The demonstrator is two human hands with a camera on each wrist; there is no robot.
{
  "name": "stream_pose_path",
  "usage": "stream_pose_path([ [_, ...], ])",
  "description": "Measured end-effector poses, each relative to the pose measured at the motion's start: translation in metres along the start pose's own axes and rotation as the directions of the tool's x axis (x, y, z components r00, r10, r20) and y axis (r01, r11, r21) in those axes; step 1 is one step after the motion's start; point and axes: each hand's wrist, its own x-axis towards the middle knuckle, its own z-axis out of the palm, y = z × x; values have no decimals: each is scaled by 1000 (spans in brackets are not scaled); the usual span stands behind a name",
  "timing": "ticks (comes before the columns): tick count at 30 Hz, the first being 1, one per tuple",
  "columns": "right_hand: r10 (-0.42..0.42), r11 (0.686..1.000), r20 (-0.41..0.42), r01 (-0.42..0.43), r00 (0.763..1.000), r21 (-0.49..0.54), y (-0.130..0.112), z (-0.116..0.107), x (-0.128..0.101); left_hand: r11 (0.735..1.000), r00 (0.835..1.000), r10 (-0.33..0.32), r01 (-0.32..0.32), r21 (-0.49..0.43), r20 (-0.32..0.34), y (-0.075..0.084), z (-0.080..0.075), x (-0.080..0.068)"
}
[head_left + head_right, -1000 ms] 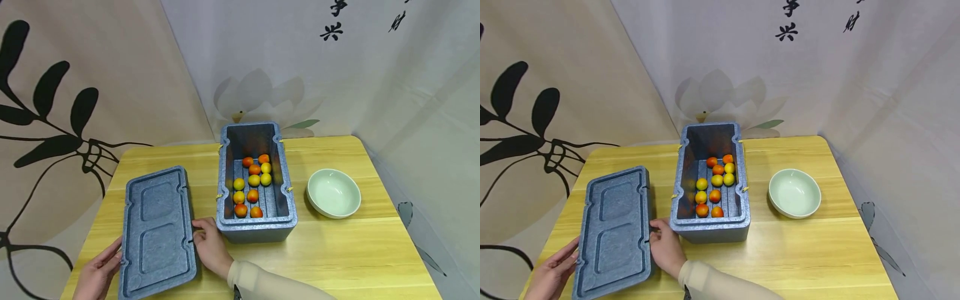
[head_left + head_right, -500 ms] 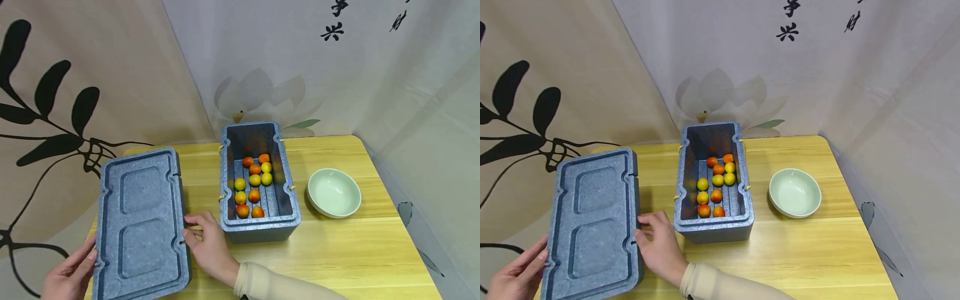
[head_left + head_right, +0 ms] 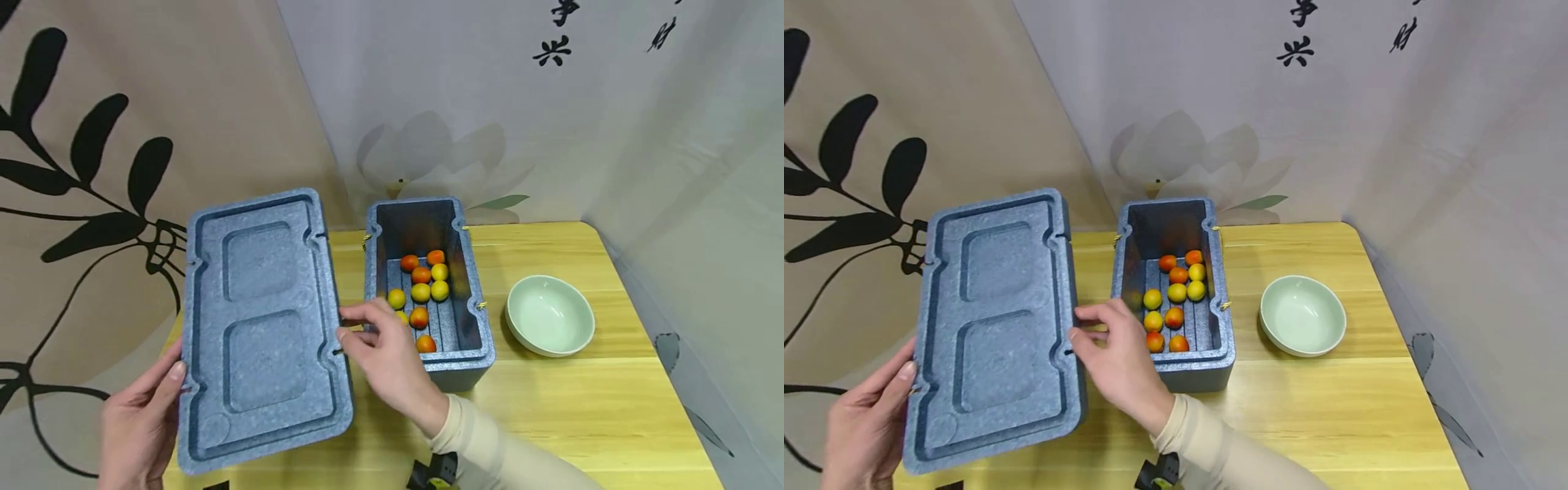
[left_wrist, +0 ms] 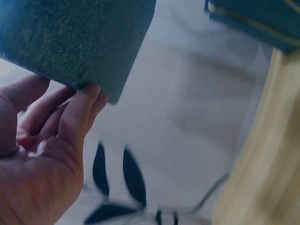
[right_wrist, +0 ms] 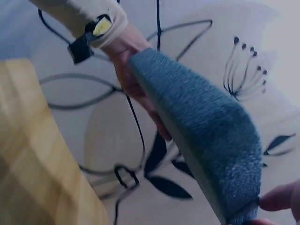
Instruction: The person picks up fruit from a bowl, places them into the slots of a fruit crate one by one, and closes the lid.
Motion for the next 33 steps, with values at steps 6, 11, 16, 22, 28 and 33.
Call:
stream_pose_path([
  [6, -72, 997, -112, 71, 991, -16, -4, -52, 11, 998, 993, 62, -61, -12, 100, -6, 61, 16],
  [11, -81, 997, -184, 77, 980, -29, -6, -94, 17, 995, 987, 51, -64, 76, 154, -17, 105, 25],
  [16, -9, 1000, -229, 11, 973, 8, -10, -130, 21, 989, 968, 5, -42, 142, 253, -27, 139, 37],
  [22, 5, 1000, -245, -6, 969, -4, -12, -156, 24, 990, 944, -41, -5, 139, 327, -36, 162, 50],
  [28, 11, 1000, -248, -4, 969, 29, -3, -173, 24, 985, 905, -136, 81, 150, 404, -45, 173, 61],
  [33, 12, 1000, -234, -15, 972, -12, 3, -178, 22, 976, 899, -168, 94, 196, 404, -50, 174, 64],
])
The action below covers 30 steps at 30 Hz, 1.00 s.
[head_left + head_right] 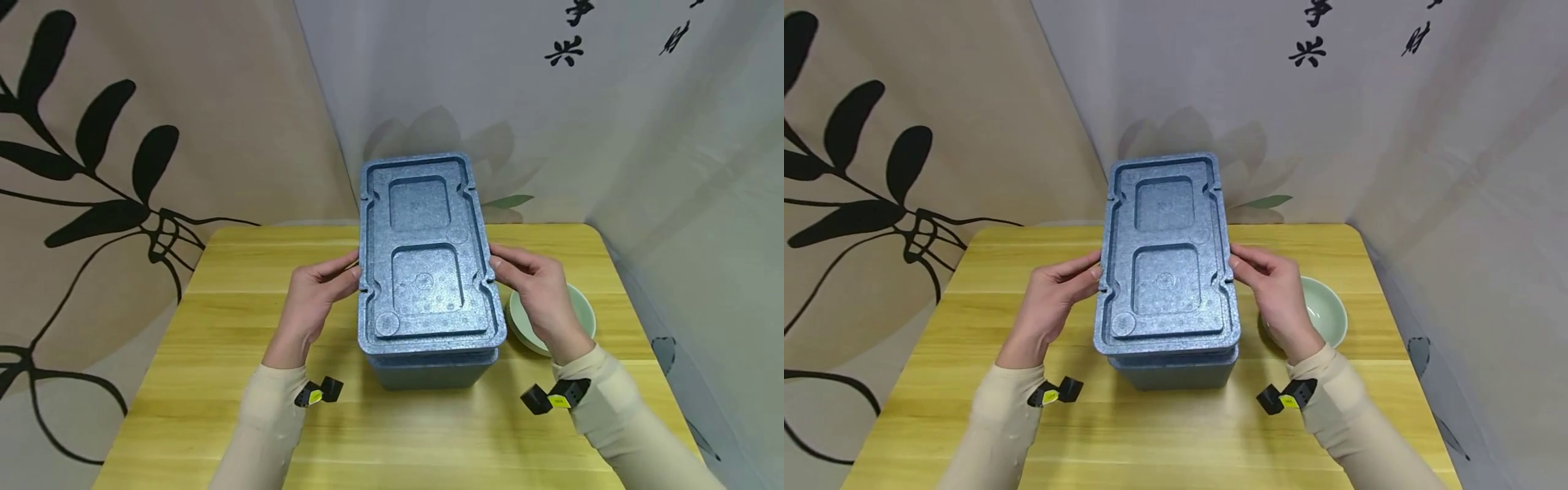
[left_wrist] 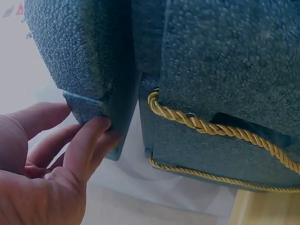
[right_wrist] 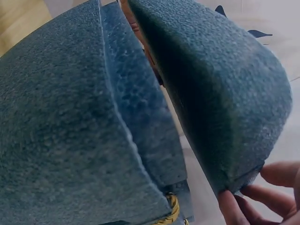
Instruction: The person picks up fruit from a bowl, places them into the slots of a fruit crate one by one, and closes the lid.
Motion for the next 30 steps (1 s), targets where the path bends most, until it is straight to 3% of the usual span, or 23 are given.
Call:
stream_pose_path([
  [4, -11, 998, -3, 10, 1000, -64, 0, -1, 1, 1000, 1000, 21, -21, 20, -6, 3, 1, 2],
  [8, -114, 985, -20, 111, 993, -129, -8, 1, 3, 983, 992, 127, -126, 135, 2, 17, 4, 1],
  [11, -251, 964, -41, 245, 967, -104, -18, 3, 5, 944, 967, 255, -249, 216, -1, 31, 8, -1],
  [13, -335, 942, -57, 333, 940, -44, -24, 5, 7, 906, 935, 356, -343, 246, -7, 40, 12, -2],
  [16, -437, 899, -84, 438, 895, -13, -32, 9, 8, 843, 872, 490, -466, 269, -23, 47, 17, -2],
  [19, -509, 859, -109, 496, 854, -124, -36, 13, 9, 778, 807, 588, -546, 311, -54, 48, 21, -2],
  [22, -569, 806, -115, 524, 814, -275, -38, 17, 11, 710, 731, 679, -630, 315, -67, 46, 23, 0],
  [24, -599, 781, -112, 547, 793, -300, -41, 18, 12, 645, 665, 745, -698, 310, -55, 45, 26, 4],
  [26, -620, 769, -115, 571, 776, -286, -44, 18, 14, 558, 582, 813, -763, 327, -30, 44, 28, 8],
  [28, -619, 779, -119, 587, 777, -221, -48, 18, 15, 476, 504, 863, -807, 350, -10, 43, 30, 12],
  [30, -599, 801, -118, 590, 792, -105, -52, 18, 16, 412, 446, 895, -831, 375, 5, 41, 31, 15],
])
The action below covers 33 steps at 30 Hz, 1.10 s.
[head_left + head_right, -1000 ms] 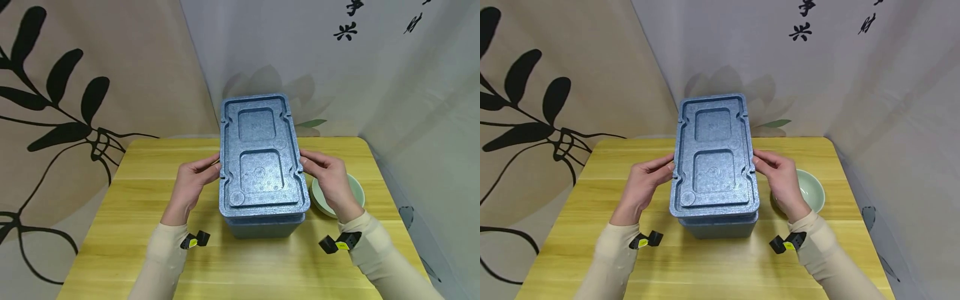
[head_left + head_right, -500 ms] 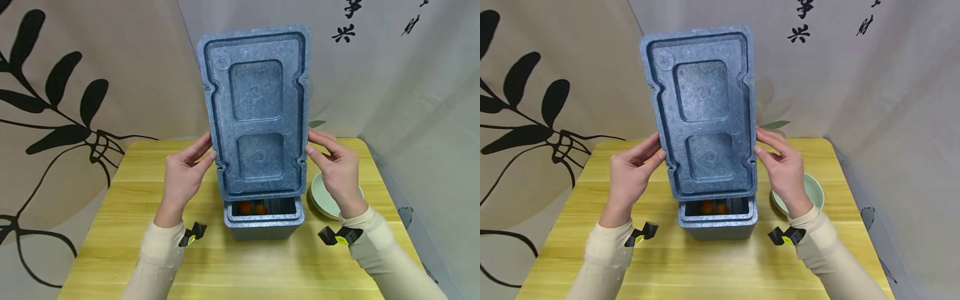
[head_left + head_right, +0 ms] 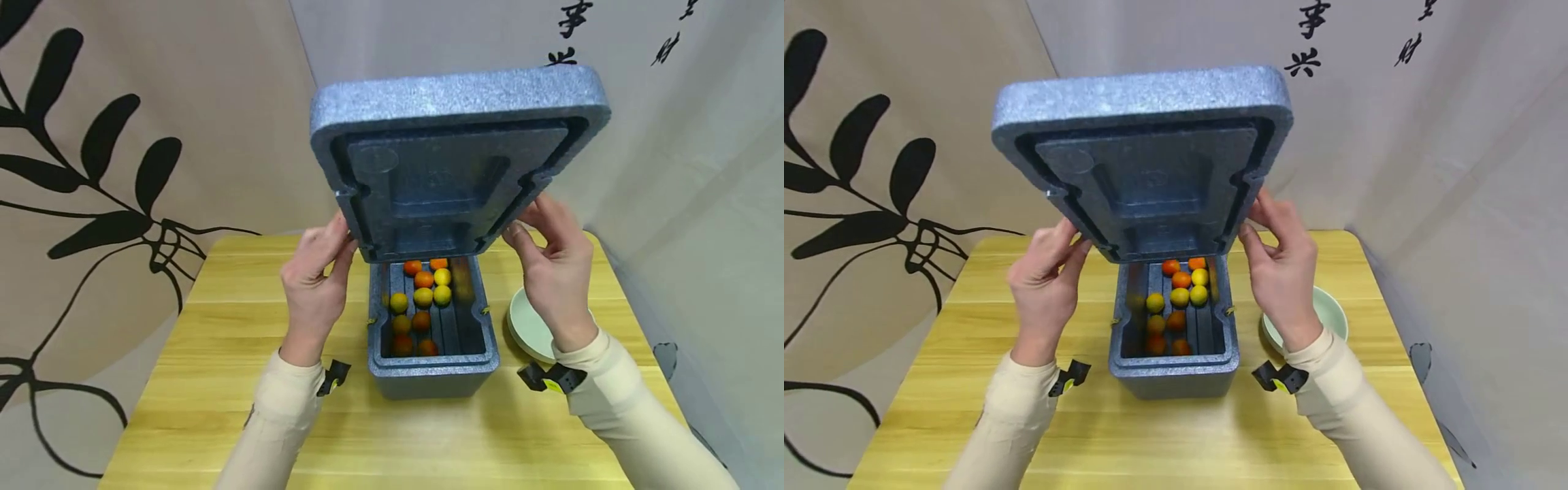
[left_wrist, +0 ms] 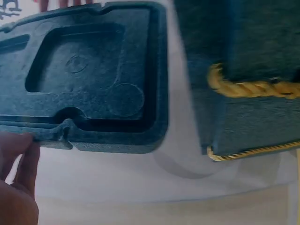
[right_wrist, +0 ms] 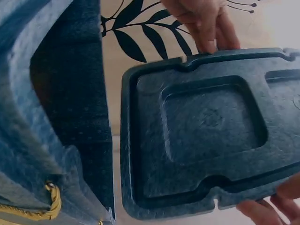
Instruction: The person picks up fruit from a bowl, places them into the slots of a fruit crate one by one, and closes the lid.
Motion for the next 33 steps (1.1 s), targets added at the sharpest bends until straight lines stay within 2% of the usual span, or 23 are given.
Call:
stream_pose_path([
  [3, 52, 988, 17, -54, 999, 142, -2, -3, -1, 1000, 1000, 20, -21, -23, -13, -5, 2, -6],
  [6, 57, 965, 36, -65, 998, 256, -2, -4, 0, 997, 999, -34, 33, -77, -13, -8, 2, -13],
  [10, 108, 874, 53, -120, 993, 471, 1, -2, -2, 985, 994, -110, 108, -138, -12, -9, 1, -20],
  [11, 124, 849, 58, -137, 991, 510, 2, -2, -3, 979, 992, -123, 120, -166, -6, -9, 1, -21],
  [12, 141, 839, 60, -151, 988, 522, 3, -3, -4, 971, 991, -134, 133, -200, 7, -9, 1, -22],
  [13, 149, 847, 66, -162, 987, 506, 5, -4, -5, 961, 989, -147, 147, -232, 20, -8, 1, -23],
  [15, 132, 888, 81, -154, 988, 432, 9, -7, -7, 934, 983, -176, 185, -306, 57, -5, 2, -26],
  [17, 133, 915, 94, -158, 987, 371, 11, -10, -8, 911, 972, -211, 236, -339, 107, -1, 2, -27],
  [20, 192, 919, 117, -221, 974, 326, 12, -16, -13, 874, 944, -266, 321, -366, 193, 5, 1, -27],
  [21, 218, 916, 125, -247, 968, 315, 12, -17, -14, 870, 933, -282, 347, -351, 223, 6, 0, -27],
  [24, 307, 889, 143, -337, 941, 309, 14, -20, -21, 839, 883, -340, 440, -320, 324, 6, -2, -31],
  [28, 363, 853, 176, -402, 915, 333, 21, -20, -32, 815, 824, -375, 511, -274, 425, 0, -5, -42],
  [30, 381, 841, 185, -423, 906, 338, 26, -19, -38, 802, 804, -378, 532, -271, 459, -4, -4, -48],
  [33, 412, 851, 184, -450, 892, 273, 33, -16, -45, 791, 784, -390, 554, -260, 484, -9, -3, -56],
])
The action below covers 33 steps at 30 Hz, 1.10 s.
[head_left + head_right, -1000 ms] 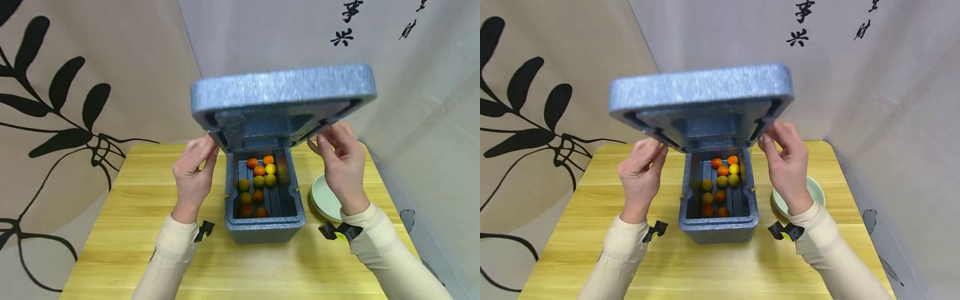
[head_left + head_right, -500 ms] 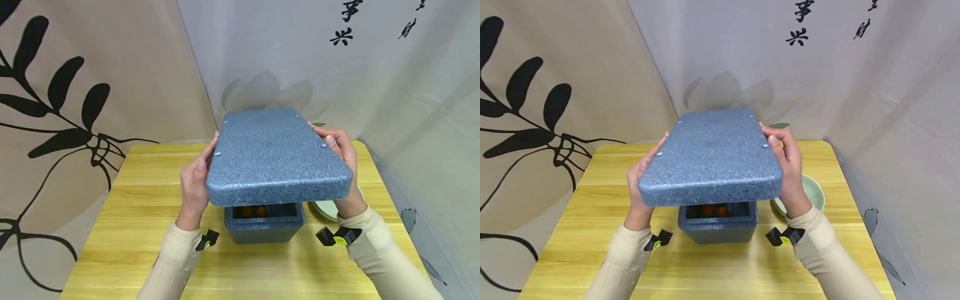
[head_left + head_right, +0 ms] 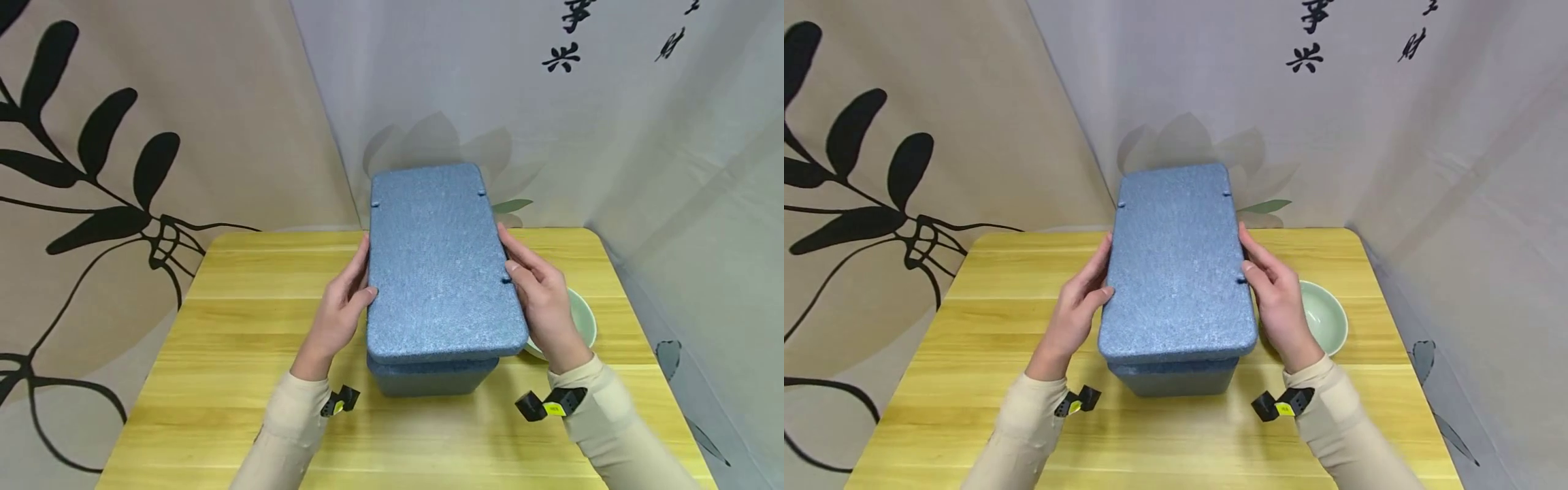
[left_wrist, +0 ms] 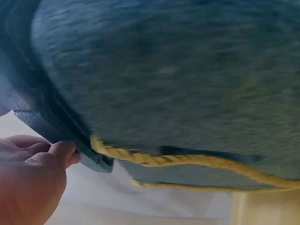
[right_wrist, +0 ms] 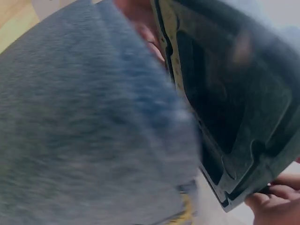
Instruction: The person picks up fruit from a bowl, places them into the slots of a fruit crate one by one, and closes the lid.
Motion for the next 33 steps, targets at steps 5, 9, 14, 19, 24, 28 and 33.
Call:
stream_pose_path([
  [5, 51, 992, 29, -47, 998, -117, 15, 0, -5, 999, 999, -34, 34, 7, -19, -12, 1, -5],
  [9, 64, 988, 28, -59, 998, -140, 24, -1, -9, 997, 997, -73, 74, 23, -26, -20, 2, -9],
  [14, 80, 986, 25, -75, 996, -147, 33, -4, -12, 997, 997, -74, 75, 30, -37, -30, 4, -12],
  [19, 77, 986, 11, -75, 997, -148, 37, -5, -13, 998, 997, -56, 57, 22, -57, -34, 6, -13],
  [24, 96, 987, 25, -92, 995, -129, 38, -5, -11, 997, 992, -76, 77, 6, -100, -35, 9, -14],
  [28, 117, 989, 33, -114, 993, -94, 42, -3, -10, 996, 988, -89, 88, -21, -126, -37, 12, -15],
  [33, 114, 993, 31, -113, 993, -33, 46, 0, -11, 993, 980, -49, 27, -112, -193, -41, 15, -16],
])
